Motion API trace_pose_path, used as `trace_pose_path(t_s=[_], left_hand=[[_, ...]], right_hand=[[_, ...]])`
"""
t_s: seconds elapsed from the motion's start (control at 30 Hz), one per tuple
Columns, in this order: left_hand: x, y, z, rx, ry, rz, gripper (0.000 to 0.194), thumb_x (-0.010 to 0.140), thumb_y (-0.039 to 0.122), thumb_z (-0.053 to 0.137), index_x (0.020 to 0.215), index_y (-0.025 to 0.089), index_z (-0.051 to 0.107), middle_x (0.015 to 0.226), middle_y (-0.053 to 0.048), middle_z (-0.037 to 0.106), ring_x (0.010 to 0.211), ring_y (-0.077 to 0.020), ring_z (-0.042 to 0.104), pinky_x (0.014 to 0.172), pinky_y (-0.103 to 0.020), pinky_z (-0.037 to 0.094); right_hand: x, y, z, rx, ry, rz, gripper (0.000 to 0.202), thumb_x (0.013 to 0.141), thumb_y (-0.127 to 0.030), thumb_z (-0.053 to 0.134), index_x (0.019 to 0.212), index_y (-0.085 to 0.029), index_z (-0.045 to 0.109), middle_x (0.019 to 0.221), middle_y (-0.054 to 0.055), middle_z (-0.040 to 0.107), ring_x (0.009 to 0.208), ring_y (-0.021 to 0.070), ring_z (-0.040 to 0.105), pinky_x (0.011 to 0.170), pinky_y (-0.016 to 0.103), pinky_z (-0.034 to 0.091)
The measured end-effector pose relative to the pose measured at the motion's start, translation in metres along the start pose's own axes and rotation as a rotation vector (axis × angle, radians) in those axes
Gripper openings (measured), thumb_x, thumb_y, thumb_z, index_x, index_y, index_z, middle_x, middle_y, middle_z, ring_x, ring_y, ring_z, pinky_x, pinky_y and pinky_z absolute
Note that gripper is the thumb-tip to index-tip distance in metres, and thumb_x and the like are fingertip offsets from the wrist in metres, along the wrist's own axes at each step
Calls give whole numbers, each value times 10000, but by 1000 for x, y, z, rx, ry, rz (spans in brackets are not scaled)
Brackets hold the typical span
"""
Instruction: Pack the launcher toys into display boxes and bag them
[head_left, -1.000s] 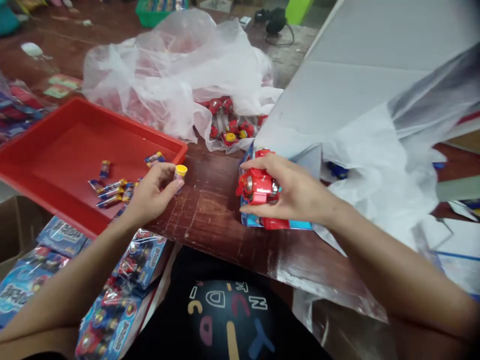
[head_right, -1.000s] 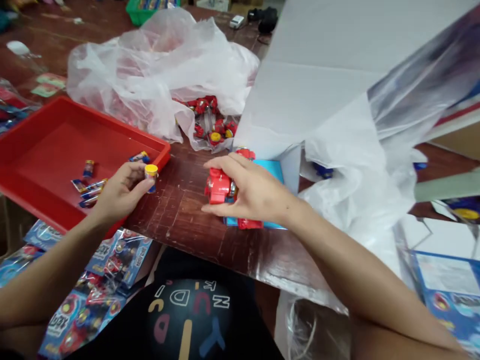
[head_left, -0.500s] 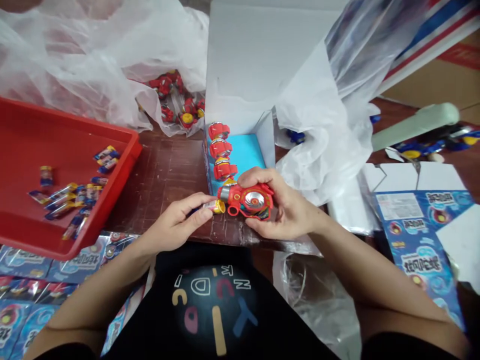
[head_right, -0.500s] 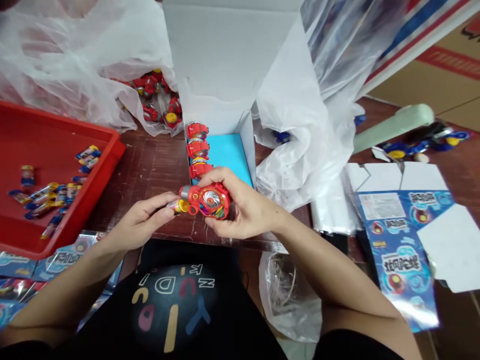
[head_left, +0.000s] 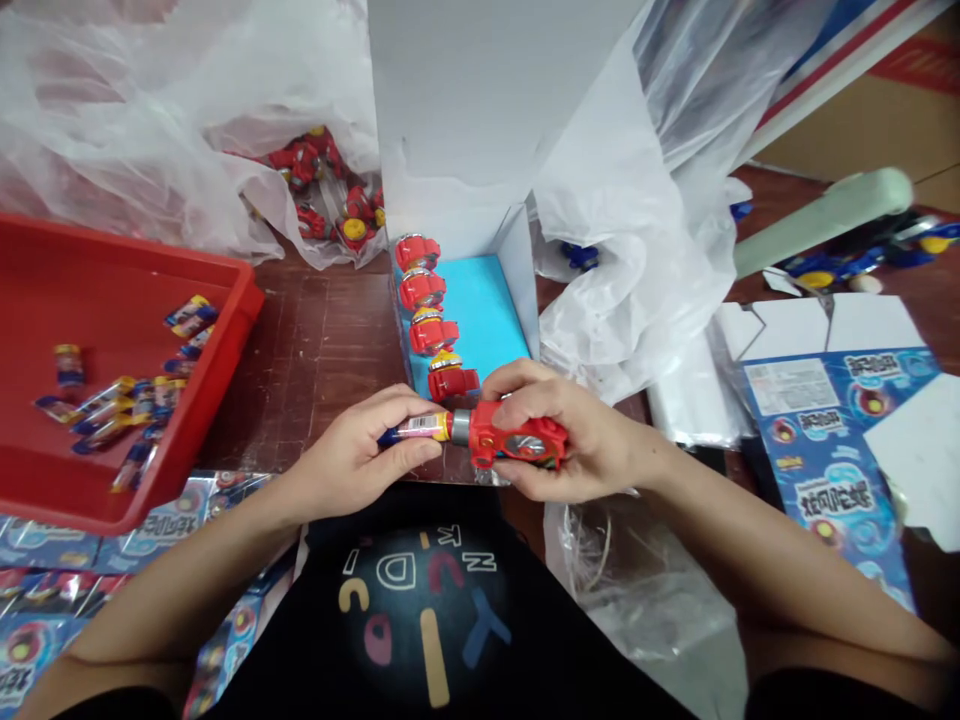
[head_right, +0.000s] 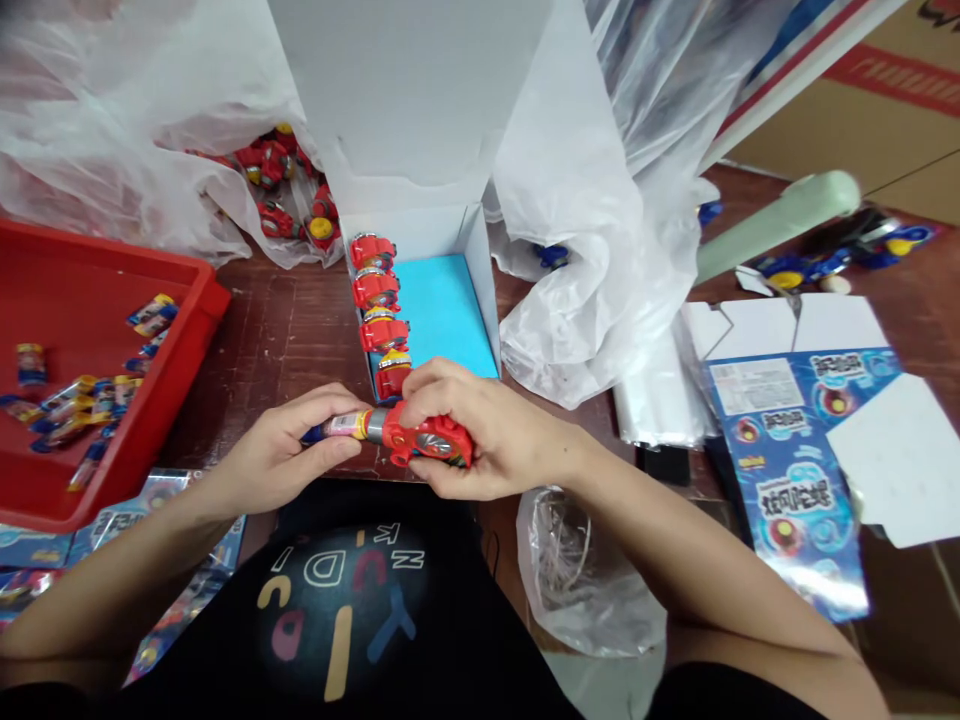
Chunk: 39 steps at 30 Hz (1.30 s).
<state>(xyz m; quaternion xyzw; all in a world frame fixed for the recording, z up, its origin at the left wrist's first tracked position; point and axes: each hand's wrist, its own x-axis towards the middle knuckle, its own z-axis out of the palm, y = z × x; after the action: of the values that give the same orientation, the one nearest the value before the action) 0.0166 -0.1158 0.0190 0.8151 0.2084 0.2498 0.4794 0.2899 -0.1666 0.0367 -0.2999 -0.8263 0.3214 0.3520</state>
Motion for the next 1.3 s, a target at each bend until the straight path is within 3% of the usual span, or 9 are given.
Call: trace_pose_path(t_s=[0.13,0.3,0.4,0.53,0.7,0.93,1.1,1.2,1.3], left_hand=[[0,-3,5,394,98,308,271,1014,205,656,1256,81,659,1061,-103,669,941,-173,626,824,-305,521],[6,-10,9,819,113,689,414,976,101,651,1386,47,623,1010,-107,722,821,-206,566,752,-387,448],[15,-11,11,730,169,570,684,982,387,729,1562,120,485,1226,-141,722,1060,-270,628,939,-424,498],[32,-20,15,766,256,396,851,931,546,751,1627,199,405,1519,-166,586,1366,-364,546,1126,-522,434],[46,-50,34,890,214,428,389,976,231,742,1352,255,646,1340,-22,737,1323,-300,630,1056,-470,391],[49,-61,46,771,271,417,364,944,120,748,1292,208,682,1267,-46,766,1289,-272,673,1016,-433,435],[45,-58,53,746,281,391,378,957,157,745,1325,187,665,1311,-59,747,1347,-283,631,1078,-443,420],[24,-45,35,716,286,350,484,971,321,753,1393,130,611,1399,-133,693,1409,-317,572,1155,-491,388],[-9,-40,-18,775,380,229,511,961,312,749,1420,148,594,1430,-166,662,1424,-332,552,1185,-523,383]], right_hand=[[-14,5,12,226,105,51,429,884,-238,752,1224,-266,493,1110,46,608,1000,167,635,820,322,560],[-38,-2,27,550,168,396,453,948,-305,740,1292,-289,447,1118,32,580,826,128,657,667,272,590],[-53,-11,15,463,272,466,383,1001,-365,682,1290,-308,438,1113,20,600,786,131,678,665,301,617],[-74,-3,-24,-324,383,417,273,949,-331,749,1167,-278,594,1170,78,613,1179,257,623,1005,456,560],[-82,31,-58,-666,46,470,212,997,-418,657,1128,-252,671,1237,91,589,1013,221,644,740,336,547],[-28,50,-69,-657,-532,451,128,988,-234,598,1094,-232,670,1197,72,614,844,170,607,633,285,396],[-11,68,-67,-598,-615,510,245,973,-279,652,1205,-202,636,1214,99,613,861,196,650,706,324,482],[-6,48,-78,-697,-589,515,593,904,-453,754,1393,-189,549,1328,161,611,947,288,696,650,364,523],[32,23,-89,-769,-457,336,756,922,-616,688,1530,-231,456,1439,185,580,1026,337,699,658,410,567]])
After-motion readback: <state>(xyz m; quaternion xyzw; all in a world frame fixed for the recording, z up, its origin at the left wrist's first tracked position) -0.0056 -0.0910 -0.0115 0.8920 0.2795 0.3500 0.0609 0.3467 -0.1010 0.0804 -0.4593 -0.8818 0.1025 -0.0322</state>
